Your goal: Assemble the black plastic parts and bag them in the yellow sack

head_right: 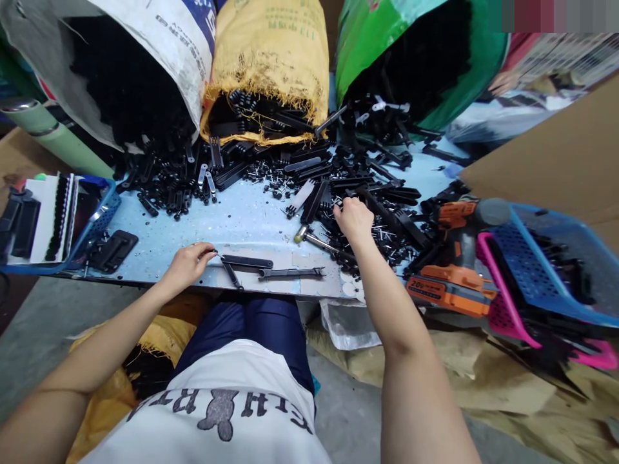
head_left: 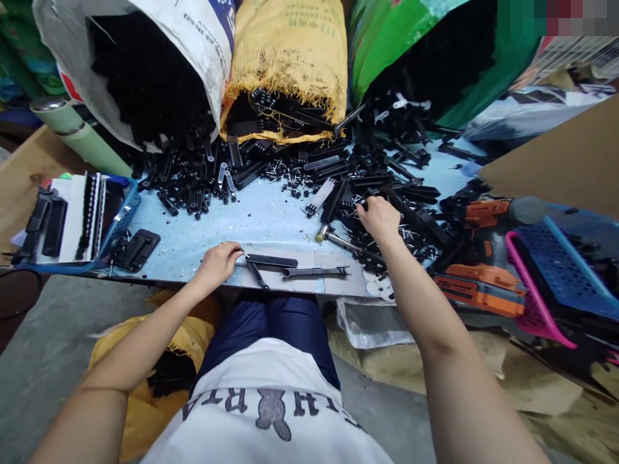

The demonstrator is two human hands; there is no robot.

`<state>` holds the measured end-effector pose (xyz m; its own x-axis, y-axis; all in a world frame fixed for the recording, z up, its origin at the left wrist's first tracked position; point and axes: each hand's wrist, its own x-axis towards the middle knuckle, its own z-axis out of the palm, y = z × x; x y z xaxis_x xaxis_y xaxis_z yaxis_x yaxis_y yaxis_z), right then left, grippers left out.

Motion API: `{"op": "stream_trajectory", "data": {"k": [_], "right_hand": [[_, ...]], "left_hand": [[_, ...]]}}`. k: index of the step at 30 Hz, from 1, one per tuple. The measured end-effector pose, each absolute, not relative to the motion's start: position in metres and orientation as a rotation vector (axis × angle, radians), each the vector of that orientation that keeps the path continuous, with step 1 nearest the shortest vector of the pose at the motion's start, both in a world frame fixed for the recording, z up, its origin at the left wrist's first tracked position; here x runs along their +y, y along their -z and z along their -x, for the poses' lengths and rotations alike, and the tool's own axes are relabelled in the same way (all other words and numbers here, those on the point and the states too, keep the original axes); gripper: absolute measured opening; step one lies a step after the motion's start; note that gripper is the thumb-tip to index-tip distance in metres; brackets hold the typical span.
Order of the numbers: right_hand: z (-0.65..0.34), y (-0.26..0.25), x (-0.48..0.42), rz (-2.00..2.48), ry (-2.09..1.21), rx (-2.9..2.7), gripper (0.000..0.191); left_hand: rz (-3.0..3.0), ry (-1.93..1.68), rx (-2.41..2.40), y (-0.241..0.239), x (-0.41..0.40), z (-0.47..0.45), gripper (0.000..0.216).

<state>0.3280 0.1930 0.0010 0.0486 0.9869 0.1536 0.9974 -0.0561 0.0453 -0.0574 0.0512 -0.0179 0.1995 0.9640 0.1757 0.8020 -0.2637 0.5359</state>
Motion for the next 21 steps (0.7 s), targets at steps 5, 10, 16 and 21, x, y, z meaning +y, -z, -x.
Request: {"op": "stream_trajectory", "data": {"k": [5, 10, 16, 21], "right_hand": [[-0.294, -0.012, 0.150, 1.811, -0.120, -2.156, 0.027], [-0.254, -0.007, 0.103, 1.421, -0.778, -2.227, 0.030], [-0.228, -0.008, 0.078, 1.375, -0.716, -2.531, 0.028], [-0.221, -0.022, 0.070, 1.438, -0.358, -2.867, 0.033]], "left_hand": [[-2.355, -0.542, 1.668, 0.023, 0.047, 0.041, 0.020], [-2.517, -0.529, 1.589, 0.043, 0.047, 0.035, 0.027], [-2.655, -0.694, 1.500, 0.057, 0.043, 0.041, 0.031], [-2.634, -0.746, 1.589, 0.054, 0.042, 0.037, 0.030]]}}
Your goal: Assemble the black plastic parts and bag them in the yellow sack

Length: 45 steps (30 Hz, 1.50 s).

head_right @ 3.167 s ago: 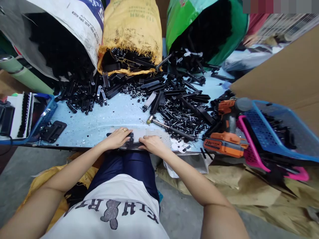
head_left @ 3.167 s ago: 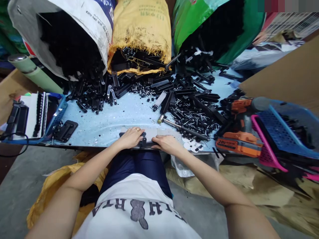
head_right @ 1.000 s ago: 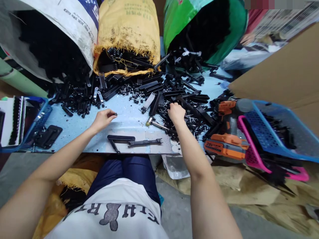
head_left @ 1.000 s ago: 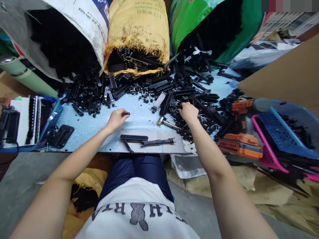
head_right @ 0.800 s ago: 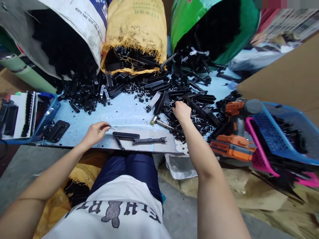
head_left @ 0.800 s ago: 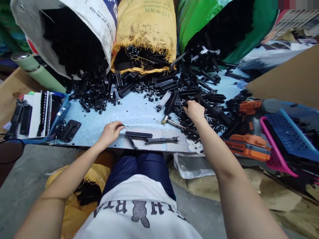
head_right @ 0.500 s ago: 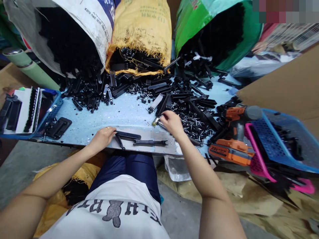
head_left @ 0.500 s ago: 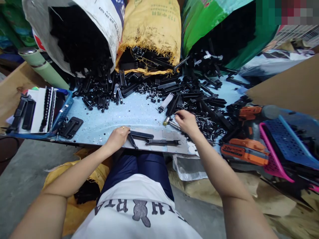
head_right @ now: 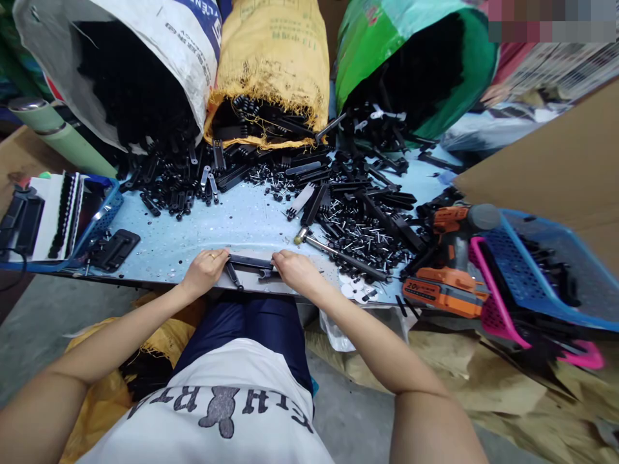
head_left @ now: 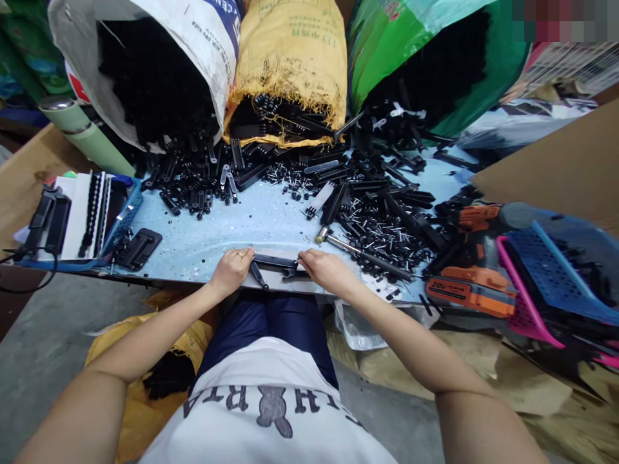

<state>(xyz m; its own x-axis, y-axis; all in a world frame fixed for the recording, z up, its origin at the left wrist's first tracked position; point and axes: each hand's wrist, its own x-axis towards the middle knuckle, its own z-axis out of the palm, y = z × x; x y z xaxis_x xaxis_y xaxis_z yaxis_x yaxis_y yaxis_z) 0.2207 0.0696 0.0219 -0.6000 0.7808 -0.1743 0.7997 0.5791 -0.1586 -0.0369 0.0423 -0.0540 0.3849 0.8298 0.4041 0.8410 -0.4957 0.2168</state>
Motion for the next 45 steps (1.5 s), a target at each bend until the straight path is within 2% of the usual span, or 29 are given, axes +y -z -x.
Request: {"op": "stream_trajectory", "data": {"k": [4, 10, 14, 21, 25, 30, 34, 36, 38, 40, 45], "right_hand": [[-0.218, -0.025, 0.070, -1.218, 0.303, 2.714, 0.029], [-0.216, -0.019, 0.078, -1.319, 0.324, 2.668, 0.028], [-0.219, -0.001, 0.073, -1.175, 0.301, 2.741, 0.026], [-0.232, 0.042, 0.063, -1.173, 0.020, 2.980, 0.048], [-0.244, 0.046, 0.070, -1.078, -0.085, 3.010, 0.061], [-0.253, 0.044, 0.081, -0.889, -0.165, 2.998, 0.065], [-0.256, 0.048, 0.080, -1.037, -0.281, 2.964, 0.063], [-0.256, 0.047, 0.077, -1.151, -0.273, 2.950, 0.065], [-0.256, 0.038, 0.074, -1.149, -0.178, 2.994, 0.066], [-0.256, 0.019, 0.069, -0.999, 0.021, 3.117, 0.065], [-0.236, -0.020, 0.034, -0.333, 1.008, 3.421, 0.060]], "left_hand": [[2.628, 0.658, -1.505, 0.043, 0.042, 0.016, 0.029], [2.976, 0.314, -1.340, 0.032, 0.049, -0.027, 0.059], [3.027, 0.288, -1.367, 0.037, 0.054, -0.033, 0.058], [3.029, 0.357, -1.432, 0.043, 0.053, -0.033, 0.052], [3.022, 0.343, -1.431, 0.043, 0.053, -0.035, 0.046], [2.975, 0.353, -1.451, 0.038, 0.045, -0.032, 0.048], [2.920, 0.231, -1.308, 0.038, 0.039, -0.019, 0.055], [2.875, 0.209, -1.261, 0.041, 0.040, -0.011, 0.051], [2.840, 0.285, -1.294, 0.039, 0.042, -0.005, 0.046], [2.837, 0.485, -1.328, 0.028, 0.040, 0.000, 0.050], [3.092, 1.419, -1.042, -0.026, -0.003, -0.002, 0.058]]}}
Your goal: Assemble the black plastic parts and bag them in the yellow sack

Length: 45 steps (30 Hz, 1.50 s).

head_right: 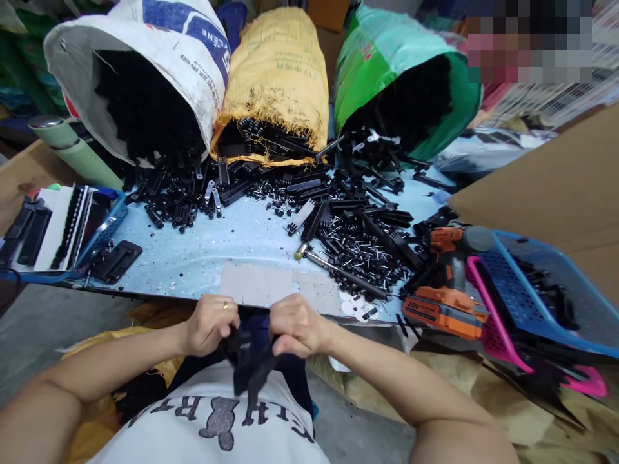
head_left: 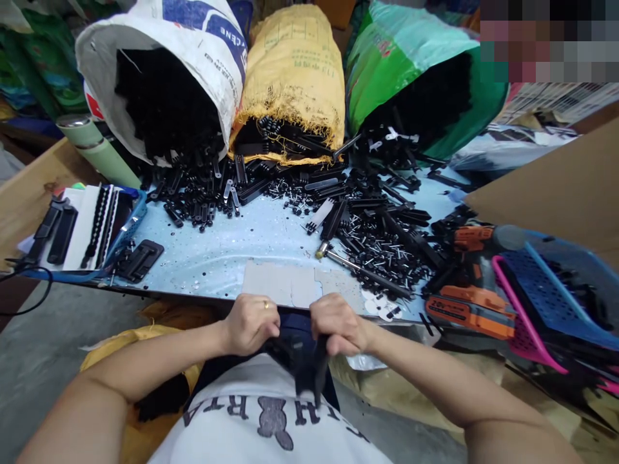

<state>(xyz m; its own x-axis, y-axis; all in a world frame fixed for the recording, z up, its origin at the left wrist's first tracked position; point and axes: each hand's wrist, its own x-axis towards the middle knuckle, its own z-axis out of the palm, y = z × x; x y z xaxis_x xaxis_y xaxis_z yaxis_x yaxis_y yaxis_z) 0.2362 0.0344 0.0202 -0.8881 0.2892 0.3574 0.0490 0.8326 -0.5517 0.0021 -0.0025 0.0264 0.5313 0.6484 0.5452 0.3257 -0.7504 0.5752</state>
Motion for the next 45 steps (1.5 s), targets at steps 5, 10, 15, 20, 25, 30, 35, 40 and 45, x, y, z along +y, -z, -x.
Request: {"op": "stream_trajectory", "data": {"k": [5, 10, 15, 20, 25, 30, 35, 40, 45], "right_hand": [[-0.164, 0.013, -0.002, 0.672, -0.836, -2.274, 0.048], [-0.125, 0.034, 0.077, 0.926, -0.655, -2.119, 0.041], [-0.116, 0.013, 0.240, 0.917, -0.295, -2.549, 0.032], [-0.078, 0.004, 0.312, 0.986, 0.188, -2.939, 0.031], [-0.067, 0.014, 0.322, 0.938, 0.248, -2.991, 0.025], [-0.083, 0.001, 0.320, 0.859, 0.056, -2.994, 0.030], [-0.126, -0.022, 0.267, 0.861, -0.674, -2.609, 0.049], [-0.179, 0.005, 0.172, 0.859, -1.068, -2.924, 0.050], [-0.190, 0.034, 0.115, 1.194, -0.442, -2.743, 0.057]], "left_hand": [[-2.027, -1.553, 0.796, -0.030, -0.033, -0.024, 0.056], [-2.421, -1.560, 1.197, 0.019, 0.014, -0.008, 0.078], [-2.654, -0.596, 1.699, 0.047, 0.105, 0.021, 0.082], [-2.536, -0.381, 1.924, 0.043, 0.161, 0.026, 0.063], [-2.162, -0.552, 2.387, 0.026, 0.189, 0.062, 0.038], [-1.969, -0.468, 2.485, 0.012, 0.240, 0.086, 0.030], [-1.912, -0.504, 2.435, 0.002, 0.257, 0.081, 0.026], [-1.988, -0.909, 2.046, 0.003, 0.188, 0.073, 0.010], [-1.659, -1.094, 1.719, 0.022, 0.095, 0.045, 0.014]]}}
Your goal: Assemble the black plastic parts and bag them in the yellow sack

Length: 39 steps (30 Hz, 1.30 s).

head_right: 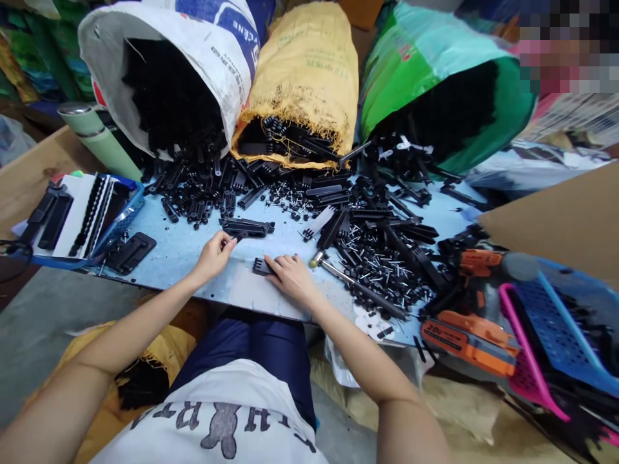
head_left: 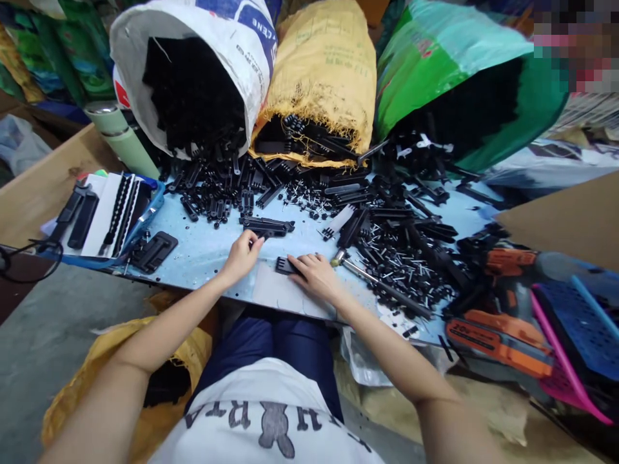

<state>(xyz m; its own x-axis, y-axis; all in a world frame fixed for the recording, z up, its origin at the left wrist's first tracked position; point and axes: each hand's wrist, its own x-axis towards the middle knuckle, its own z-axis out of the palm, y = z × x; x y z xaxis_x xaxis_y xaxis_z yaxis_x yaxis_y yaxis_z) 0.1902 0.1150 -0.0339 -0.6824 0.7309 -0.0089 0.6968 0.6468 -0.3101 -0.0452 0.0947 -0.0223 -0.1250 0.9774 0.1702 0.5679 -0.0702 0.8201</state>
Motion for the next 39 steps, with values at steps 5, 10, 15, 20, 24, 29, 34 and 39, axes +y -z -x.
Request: {"op": "stream_trajectory", "data": {"k": [5, 10, 15, 20, 24, 29, 34, 39], "right_hand": [[-0.173, 0.032, 0.095, 1.227, -1.362, -1.938, 0.056], [-0.173, 0.028, 0.081, 1.061, -1.624, -1.582, 0.067], [-0.194, 0.019, 0.079, 1.002, -1.343, -1.849, 0.060], [-0.194, 0.017, 0.072, 0.942, -1.050, -2.070, 0.056], [-0.180, 0.020, 0.063, 0.909, -0.907, -1.967, 0.056], [-0.168, 0.027, 0.053, 0.971, -0.872, -1.925, 0.059], [-0.189, 0.022, 0.074, 1.225, -0.700, -2.271, 0.055], [-0.296, -0.004, 0.148, 1.815, 0.128, -1.940, 0.046]], "left_hand": [[-1.441, -1.136, 1.418, 0.031, 0.048, 0.004, 0.036], [-1.668, -1.165, 1.496, 0.011, 0.038, -0.014, 0.037], [-1.872, -1.123, 1.545, 0.002, 0.029, -0.015, 0.036], [-1.841, -1.367, 1.588, 0.008, 0.023, -0.033, 0.036], [-1.711, -1.609, 1.620, 0.006, 0.025, -0.044, 0.036], [-1.819, -1.517, 1.485, 0.007, 0.037, -0.033, 0.033], [-1.714, -1.351, 1.682, 0.033, 0.034, -0.029, 0.038], [-2.345, -0.737, 1.576, 0.046, 0.039, -0.023, 0.050]]}}
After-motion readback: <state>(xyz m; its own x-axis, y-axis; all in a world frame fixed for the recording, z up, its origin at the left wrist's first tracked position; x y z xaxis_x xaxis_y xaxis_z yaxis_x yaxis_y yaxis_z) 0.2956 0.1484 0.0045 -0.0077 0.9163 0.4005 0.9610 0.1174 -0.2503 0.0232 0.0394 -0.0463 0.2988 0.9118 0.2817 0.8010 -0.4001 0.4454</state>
